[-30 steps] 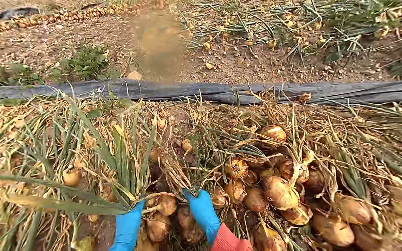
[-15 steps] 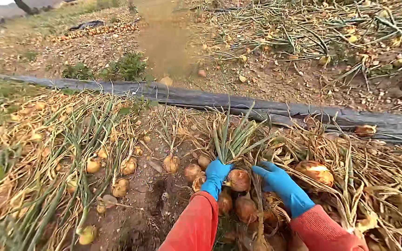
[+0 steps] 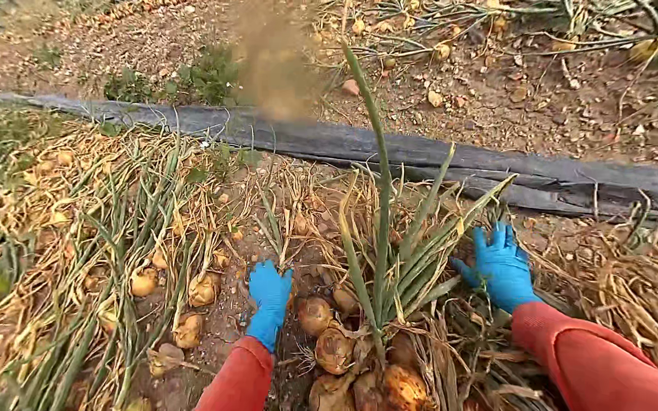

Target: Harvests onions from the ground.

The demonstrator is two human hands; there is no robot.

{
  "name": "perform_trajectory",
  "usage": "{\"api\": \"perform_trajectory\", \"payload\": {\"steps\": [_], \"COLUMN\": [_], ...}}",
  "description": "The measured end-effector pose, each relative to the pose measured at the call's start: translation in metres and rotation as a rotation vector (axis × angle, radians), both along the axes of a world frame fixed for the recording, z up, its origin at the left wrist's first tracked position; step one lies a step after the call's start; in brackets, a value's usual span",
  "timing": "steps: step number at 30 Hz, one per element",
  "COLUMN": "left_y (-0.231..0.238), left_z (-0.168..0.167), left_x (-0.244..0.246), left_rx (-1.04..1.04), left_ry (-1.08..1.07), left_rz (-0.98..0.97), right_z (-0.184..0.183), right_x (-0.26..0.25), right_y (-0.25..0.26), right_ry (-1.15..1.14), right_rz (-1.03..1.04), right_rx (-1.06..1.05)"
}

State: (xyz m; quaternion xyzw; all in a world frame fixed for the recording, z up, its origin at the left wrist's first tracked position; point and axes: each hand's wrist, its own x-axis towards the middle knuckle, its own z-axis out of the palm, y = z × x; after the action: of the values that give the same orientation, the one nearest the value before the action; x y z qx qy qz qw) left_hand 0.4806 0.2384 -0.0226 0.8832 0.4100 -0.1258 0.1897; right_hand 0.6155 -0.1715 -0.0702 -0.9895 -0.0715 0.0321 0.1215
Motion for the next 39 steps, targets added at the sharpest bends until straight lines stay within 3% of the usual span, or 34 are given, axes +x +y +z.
{"api": "perform_trajectory", "payload": {"steps": [2,6,8,12,15,17,20,23,28,32,37,39], "left_y": [-0.014,-0.018,-0.02,-0.06,-0.084,-0.092,-0.1,-0.119,-0.137,-0.135,-0.132,-0.13], "left_z": [-0.012,-0.031,-0.027,0.026,0.061,0.048,0.017,0.013,0.019,0.04,0.021,0.023], "left_x": [0.003,-0.033,-0.048,-0.092,-0.06,-0.012,0.023,0.006,0.03,0.042,0.019,0.016], "left_rx": [0.025,-0.201,-0.193,0.021,-0.256,-0.138,-0.21,-0.445,-0.234,-0.264,-0.298,-0.363], "left_ry": [-0.082,-0.584,-0.646,-0.547,0.104,0.255,0.105,-0.202,0.068,0.312,0.09,0.098], "left_rz": [0.024,0.096,0.048,-0.381,-0.577,-0.568,-0.505,-0.425,-0.51,-0.47,-0.445,-0.389], "right_z": [-0.012,-0.017,-0.016,-0.013,-0.016,-0.011,-0.003,-0.001,0.003,-0.011,0.0,0.0], "right_x": [0.01,0.013,0.013,0.013,0.013,0.014,0.012,0.012,0.015,0.014,0.013,0.014], "right_y": [0.004,0.008,0.006,0.01,0.01,0.014,0.017,0.019,0.02,0.015,0.022,0.022], "right_ry": [0.004,0.063,0.065,0.069,0.09,0.151,0.187,0.209,0.245,0.199,0.286,0.316], "right_rz": [0.089,0.1,0.082,0.07,0.063,0.013,-0.041,-0.054,-0.094,-0.047,-0.087,-0.084], "right_rx": [-0.05,-0.084,-0.093,-0.074,-0.068,-0.079,-0.068,-0.047,-0.067,-0.048,-0.044,-0.07]}}
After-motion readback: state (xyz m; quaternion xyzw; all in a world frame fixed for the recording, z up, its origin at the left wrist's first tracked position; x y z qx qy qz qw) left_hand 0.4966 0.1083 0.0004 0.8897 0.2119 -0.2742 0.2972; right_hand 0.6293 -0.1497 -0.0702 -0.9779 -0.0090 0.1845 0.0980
